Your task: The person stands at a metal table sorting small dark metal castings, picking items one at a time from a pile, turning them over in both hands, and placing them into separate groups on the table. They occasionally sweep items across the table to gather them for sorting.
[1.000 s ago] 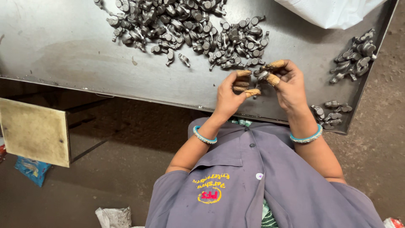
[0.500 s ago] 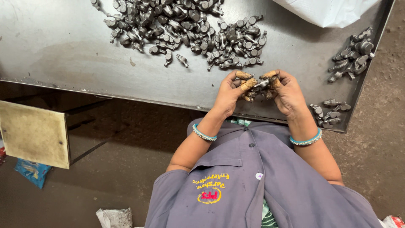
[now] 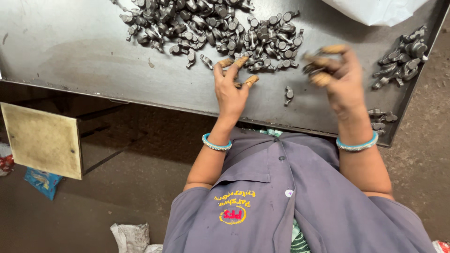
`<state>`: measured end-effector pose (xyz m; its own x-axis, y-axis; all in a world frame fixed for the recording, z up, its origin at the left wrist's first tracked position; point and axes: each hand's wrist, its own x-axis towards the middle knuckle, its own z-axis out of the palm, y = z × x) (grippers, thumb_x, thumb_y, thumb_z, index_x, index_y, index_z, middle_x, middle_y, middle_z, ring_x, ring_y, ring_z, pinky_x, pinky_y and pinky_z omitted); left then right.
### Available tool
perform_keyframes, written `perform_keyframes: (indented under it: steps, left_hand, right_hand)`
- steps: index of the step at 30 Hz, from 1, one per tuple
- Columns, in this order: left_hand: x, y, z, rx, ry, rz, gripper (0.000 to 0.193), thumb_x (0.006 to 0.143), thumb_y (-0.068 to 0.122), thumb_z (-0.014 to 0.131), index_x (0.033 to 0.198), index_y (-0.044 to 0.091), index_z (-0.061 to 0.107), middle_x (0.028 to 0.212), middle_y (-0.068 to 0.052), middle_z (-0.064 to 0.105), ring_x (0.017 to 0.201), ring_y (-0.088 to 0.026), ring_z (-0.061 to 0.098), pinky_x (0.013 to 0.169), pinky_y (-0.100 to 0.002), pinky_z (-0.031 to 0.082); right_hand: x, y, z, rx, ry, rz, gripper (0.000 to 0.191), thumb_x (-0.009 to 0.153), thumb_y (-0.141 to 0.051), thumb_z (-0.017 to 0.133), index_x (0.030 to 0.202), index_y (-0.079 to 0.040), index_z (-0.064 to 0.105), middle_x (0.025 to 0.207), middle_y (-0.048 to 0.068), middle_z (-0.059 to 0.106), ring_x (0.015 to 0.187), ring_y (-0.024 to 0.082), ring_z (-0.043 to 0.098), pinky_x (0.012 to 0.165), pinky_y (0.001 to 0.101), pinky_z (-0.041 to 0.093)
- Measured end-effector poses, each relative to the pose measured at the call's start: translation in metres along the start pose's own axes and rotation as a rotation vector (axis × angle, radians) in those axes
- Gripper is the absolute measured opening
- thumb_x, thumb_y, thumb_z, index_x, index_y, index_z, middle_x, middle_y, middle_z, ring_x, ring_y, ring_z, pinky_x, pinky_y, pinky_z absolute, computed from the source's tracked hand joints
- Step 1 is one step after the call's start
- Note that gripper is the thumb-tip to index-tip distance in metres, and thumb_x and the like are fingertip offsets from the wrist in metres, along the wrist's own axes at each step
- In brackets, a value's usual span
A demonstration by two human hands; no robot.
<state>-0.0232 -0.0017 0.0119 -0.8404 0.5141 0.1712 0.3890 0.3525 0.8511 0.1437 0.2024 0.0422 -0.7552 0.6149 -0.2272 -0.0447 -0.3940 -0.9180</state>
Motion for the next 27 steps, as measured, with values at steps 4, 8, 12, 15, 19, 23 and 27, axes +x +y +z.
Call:
perform_keyframes:
  steps: [4, 8, 12, 15, 19, 23, 27]
  left_hand:
    - [0.011, -0.007, -0.004, 0.03, -0.098, -0.023, 0.07, 0.068, 0.017, 0.094, 0.133, 0.02, 0.069, 0.122, -0.014, 0.05, 0.105, -0.03, 0.055, 0.084, -0.038, 0.053]
    - [0.012, -0.011, 0.002, 0.114, -0.129, 0.01, 0.075, 0.063, 0.02, 0.097, 0.132, 0.019, 0.067, 0.123, -0.017, 0.048, 0.111, -0.036, 0.052, 0.095, -0.046, 0.048]
    - [0.015, -0.013, 0.004, 0.122, -0.165, 0.017, 0.075, 0.063, 0.022, 0.097, 0.131, 0.018, 0.067, 0.123, -0.019, 0.045, 0.114, -0.04, 0.051, 0.097, -0.048, 0.046]
    - [0.017, -0.014, 0.003, 0.11, -0.182, 0.032, 0.074, 0.063, 0.022, 0.099, 0.13, 0.015, 0.068, 0.118, -0.019, 0.045, 0.11, -0.04, 0.051, 0.095, -0.048, 0.046]
    - [0.02, -0.015, 0.001, 0.113, -0.215, 0.012, 0.073, 0.061, 0.015, 0.095, 0.129, 0.014, 0.068, 0.117, -0.017, 0.046, 0.108, -0.037, 0.054, 0.093, -0.046, 0.049]
    - [0.021, -0.013, -0.001, 0.112, -0.223, 0.016, 0.073, 0.061, 0.014, 0.096, 0.129, 0.014, 0.068, 0.117, -0.017, 0.046, 0.107, -0.037, 0.054, 0.091, -0.046, 0.05]
    - [0.02, -0.011, -0.002, 0.083, -0.228, 0.006, 0.077, 0.06, 0.016, 0.097, 0.13, 0.016, 0.066, 0.116, -0.017, 0.046, 0.106, -0.038, 0.054, 0.09, -0.046, 0.05]
  right_hand:
    - [-0.022, 0.009, 0.03, -1.128, -0.393, -0.423, 0.048, 0.064, 0.009, 0.077, 0.111, -0.003, 0.069, 0.111, 0.016, 0.071, 0.107, 0.033, 0.061, 0.093, 0.0424, 0.05]
    - [-0.03, 0.032, 0.023, -1.335, -0.244, -0.48, 0.038, 0.071, 0.006, 0.082, 0.103, -0.008, 0.068, 0.103, 0.01, 0.072, 0.103, 0.031, 0.062, 0.091, 0.0423, 0.05]
    - [-0.028, 0.054, -0.008, -0.852, 0.021, -0.186, 0.03, 0.084, -0.004, 0.086, 0.105, -0.005, 0.064, 0.1, 0.008, 0.07, 0.089, 0.018, 0.069, 0.08, 0.033, 0.057]
    - [-0.023, 0.063, -0.031, -0.027, 0.009, -0.004, 0.033, 0.089, -0.006, 0.085, 0.112, -0.005, 0.061, 0.103, 0.005, 0.07, 0.092, 0.014, 0.069, 0.079, 0.027, 0.059]
    - [-0.022, 0.067, -0.054, 0.517, -0.061, 0.249, 0.041, 0.089, -0.014, 0.082, 0.123, 0.002, 0.064, 0.106, 0.014, 0.073, 0.089, 0.02, 0.072, 0.075, 0.0288, 0.06]
    - [-0.02, 0.071, -0.059, 0.523, -0.046, 0.338, 0.039, 0.098, -0.013, 0.073, 0.13, 0.006, 0.063, 0.11, 0.02, 0.073, 0.085, 0.021, 0.072, 0.075, 0.0304, 0.061]
    - [-0.017, 0.066, -0.06, 0.437, -0.089, 0.357, 0.041, 0.098, -0.015, 0.072, 0.131, 0.008, 0.062, 0.11, 0.022, 0.073, 0.09, 0.02, 0.072, 0.082, 0.0309, 0.061]
